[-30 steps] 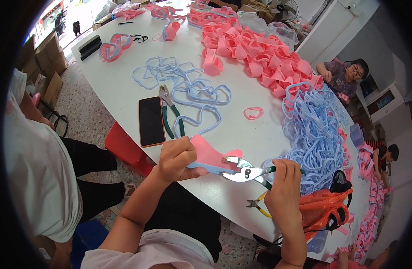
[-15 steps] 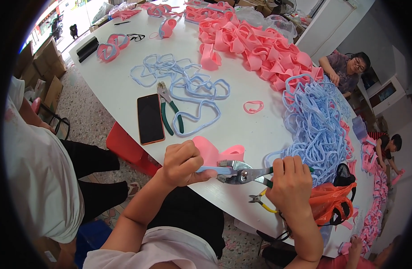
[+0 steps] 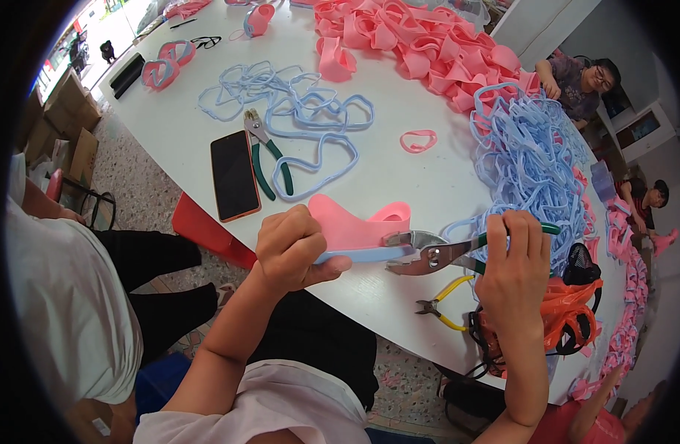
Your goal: The recorder is assembling swim goggles by attaching pink protective padding and straps using pliers.
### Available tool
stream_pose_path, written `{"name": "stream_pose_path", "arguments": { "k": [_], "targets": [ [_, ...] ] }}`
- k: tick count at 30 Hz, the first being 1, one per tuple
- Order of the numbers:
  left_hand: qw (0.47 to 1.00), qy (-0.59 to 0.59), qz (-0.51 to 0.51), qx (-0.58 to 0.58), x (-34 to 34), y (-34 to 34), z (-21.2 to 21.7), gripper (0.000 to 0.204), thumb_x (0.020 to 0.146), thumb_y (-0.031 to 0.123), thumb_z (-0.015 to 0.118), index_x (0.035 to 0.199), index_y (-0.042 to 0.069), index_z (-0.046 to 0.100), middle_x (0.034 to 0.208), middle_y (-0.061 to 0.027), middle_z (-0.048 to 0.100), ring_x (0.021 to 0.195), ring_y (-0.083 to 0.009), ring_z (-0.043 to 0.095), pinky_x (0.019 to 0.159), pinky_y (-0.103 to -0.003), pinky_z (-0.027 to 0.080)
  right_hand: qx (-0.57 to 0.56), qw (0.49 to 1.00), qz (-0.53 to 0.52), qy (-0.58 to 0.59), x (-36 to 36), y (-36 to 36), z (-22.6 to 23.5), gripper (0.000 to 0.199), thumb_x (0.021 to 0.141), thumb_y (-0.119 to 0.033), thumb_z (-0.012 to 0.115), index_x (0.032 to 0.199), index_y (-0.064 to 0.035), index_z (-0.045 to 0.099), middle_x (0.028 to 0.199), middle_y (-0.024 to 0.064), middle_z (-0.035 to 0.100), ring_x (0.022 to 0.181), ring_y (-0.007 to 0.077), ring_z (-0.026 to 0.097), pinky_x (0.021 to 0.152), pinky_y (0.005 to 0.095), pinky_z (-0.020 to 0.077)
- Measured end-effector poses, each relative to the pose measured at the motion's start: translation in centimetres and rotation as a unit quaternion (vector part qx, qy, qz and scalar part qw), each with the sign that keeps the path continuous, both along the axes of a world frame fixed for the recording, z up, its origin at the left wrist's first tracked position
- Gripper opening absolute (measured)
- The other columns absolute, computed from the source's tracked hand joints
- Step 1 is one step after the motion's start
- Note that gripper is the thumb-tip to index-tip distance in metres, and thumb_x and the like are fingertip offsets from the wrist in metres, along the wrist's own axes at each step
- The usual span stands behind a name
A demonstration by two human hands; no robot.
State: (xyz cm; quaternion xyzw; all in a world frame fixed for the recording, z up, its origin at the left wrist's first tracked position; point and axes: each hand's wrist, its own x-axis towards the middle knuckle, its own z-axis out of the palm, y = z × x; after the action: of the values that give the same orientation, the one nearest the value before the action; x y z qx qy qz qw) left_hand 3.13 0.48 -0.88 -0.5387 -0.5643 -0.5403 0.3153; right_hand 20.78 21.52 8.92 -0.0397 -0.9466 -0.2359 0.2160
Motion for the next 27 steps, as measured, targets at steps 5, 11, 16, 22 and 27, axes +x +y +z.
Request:
{"name": "stream_pose_path", "arguments": {
  "k": [5, 11, 16, 22, 27],
  "targets": [
    [0.999, -0.034, -0.025, 0.029, 0.0, 0.7, -0.4, 0.036, 0.075, 0.028, 0.079, 0.073, 0.005, 0.051, 0.064, -0.0044, 0.047, 0.049, -0.0163, 0.045, 0.042, -0.027, 0.033, -0.003, 1.0, 0.008, -0.019, 0.4, 0.2, 0.2, 0.019, 0.076, -0.007, 0.054, 0.094, -0.0012, 0.057, 0.093, 0.0118, 0.054, 0.093, 0.0269, 0.055, 0.069, 0.0383, 0.0405],
    [0.999, -0.045, 0.006, 0.005, -0.4, 0.7, -0.5, 0.03, 0.076, 0.018, 0.077, 0.073, 0.004, 0.051, 0.063, -0.0051, 0.046, 0.049, -0.0163, 0.045, 0.042, -0.028, 0.033, -0.112, 0.993, 0.004, -0.029, -0.4, 1.3, -1.7, 0.013, 0.074, -0.01, 0.057, 0.085, -0.003, 0.054, 0.086, 0.0102, 0.053, 0.086, 0.0284, 0.054, 0.067, 0.0399, 0.0411],
    [0.96, -0.258, 0.1, 0.034, -1.2, -1.4, -2.6, 0.03, 0.09, 0.013, 0.065, 0.069, 0.005, 0.044, 0.063, -0.0014, 0.039, 0.054, -0.0086, 0.034, 0.048, -0.024, 0.027, -0.273, 0.943, -0.141, -0.126, -0.6, 1.9, -5.4, 0.026, 0.077, -0.02, 0.065, 0.09, -0.0004, 0.054, 0.09, 0.0159, 0.058, 0.089, 0.0348, 0.06, 0.069, 0.045, 0.0478],
    [0.926, -0.368, 0.069, 0.054, -0.7, -2.1, -2.1, 0.031, 0.096, 0.016, 0.056, 0.072, 0.006, 0.041, 0.066, 0.0037, 0.035, 0.057, -0.0034, 0.029, 0.048, -0.023, 0.024, -0.307, 0.87, -0.272, -0.273, -4.4, -0.5, -8.9, 0.046, 0.081, -0.037, 0.069, 0.098, 0.0021, 0.052, 0.099, 0.025, 0.061, 0.083, 0.0387, 0.067, 0.067, 0.0462, 0.0526],
    [0.909, -0.406, 0.095, 0.008, -0.7, -1.1, -2.5, 0.029, 0.099, 0.015, 0.05, 0.074, 0.007, 0.037, 0.071, 0.0031, 0.032, 0.064, -0.0049, 0.028, 0.055, -0.023, 0.027, -0.347, 0.92, -0.134, -0.123, -4.5, -0.8, -8.3, 0.034, 0.089, -0.031, 0.062, 0.098, 0.0009, 0.055, 0.1, 0.0218, 0.063, 0.083, 0.0342, 0.067, 0.071, 0.045, 0.0525]
  ]
}}
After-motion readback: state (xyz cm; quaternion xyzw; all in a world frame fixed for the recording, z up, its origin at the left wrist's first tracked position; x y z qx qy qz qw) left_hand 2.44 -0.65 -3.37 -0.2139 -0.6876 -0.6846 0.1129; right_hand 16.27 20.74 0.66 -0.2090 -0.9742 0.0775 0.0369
